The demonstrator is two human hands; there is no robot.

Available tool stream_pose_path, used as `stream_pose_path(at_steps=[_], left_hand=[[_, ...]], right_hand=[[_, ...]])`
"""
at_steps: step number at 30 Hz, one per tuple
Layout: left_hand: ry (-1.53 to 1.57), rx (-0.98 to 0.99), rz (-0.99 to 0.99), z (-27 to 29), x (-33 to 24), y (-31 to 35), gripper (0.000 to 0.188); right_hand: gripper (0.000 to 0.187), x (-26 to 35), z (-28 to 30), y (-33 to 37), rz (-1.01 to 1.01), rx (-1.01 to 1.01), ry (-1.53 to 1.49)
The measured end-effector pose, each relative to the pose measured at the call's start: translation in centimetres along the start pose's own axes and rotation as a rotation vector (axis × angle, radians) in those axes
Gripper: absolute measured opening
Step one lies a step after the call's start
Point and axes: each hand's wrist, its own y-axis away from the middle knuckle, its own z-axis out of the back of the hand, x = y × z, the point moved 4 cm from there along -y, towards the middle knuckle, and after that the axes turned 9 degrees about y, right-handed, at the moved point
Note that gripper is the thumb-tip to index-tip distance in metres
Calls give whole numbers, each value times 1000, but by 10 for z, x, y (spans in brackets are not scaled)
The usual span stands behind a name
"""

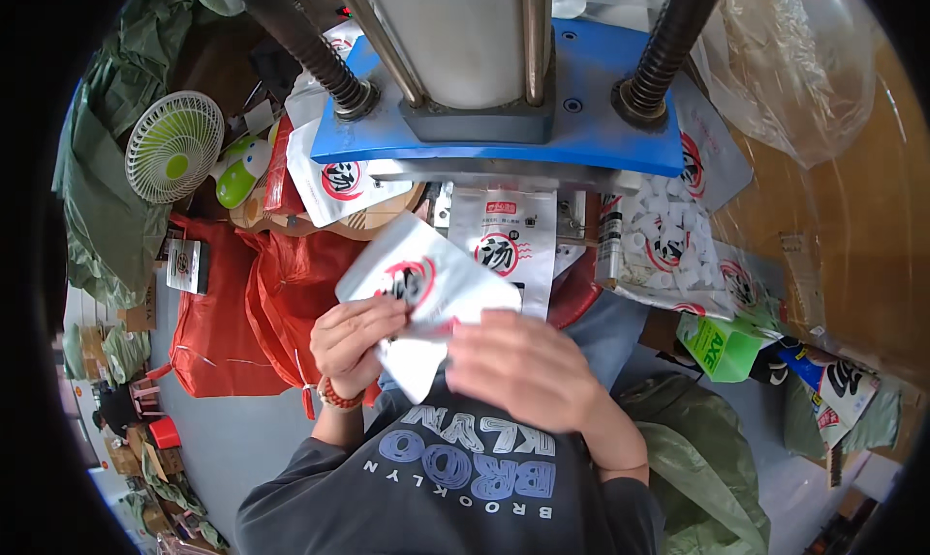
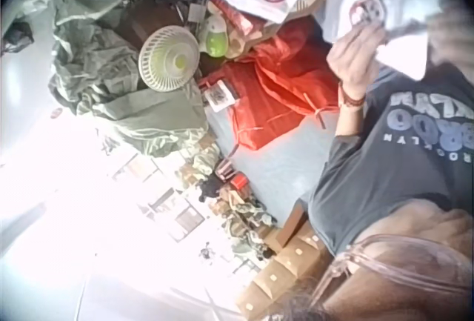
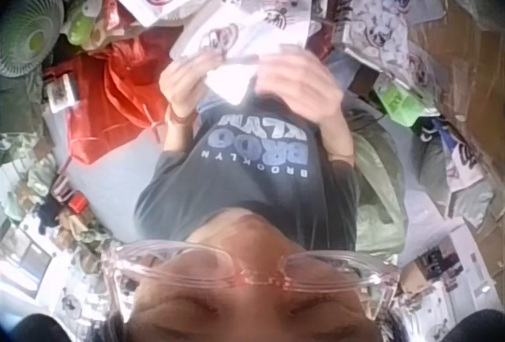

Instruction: Sealing small plastic bags using a heat press machine and organizing them into larger sacks.

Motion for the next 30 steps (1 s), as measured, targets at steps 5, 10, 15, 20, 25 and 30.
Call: stream_pose_path(at_steps=[5, 10, 15, 20, 25, 30], left_hand=[[397, 85, 159, -36, 14, -4, 15], [721, -63, 903, -109, 74, 14, 27], [1057, -271, 1074, -123, 94, 4, 29], [817, -108, 1051, -99, 104, -9, 36], [-889, 148, 471, -34, 155, 2, 99], [-371, 72, 366, -15, 144, 40, 39]], right_hand=[[51, -19, 12, 16, -373, 36, -30], [58, -50, 37, 25, -544, -156, 248], [34, -82, 61, 72, -697, -182, 767], [28, -102, 45, 123, -788, 286, 837], [34, -105, 57, 134, -823, 122, 515], [27, -81, 48, 108, -853, -278, -41]])
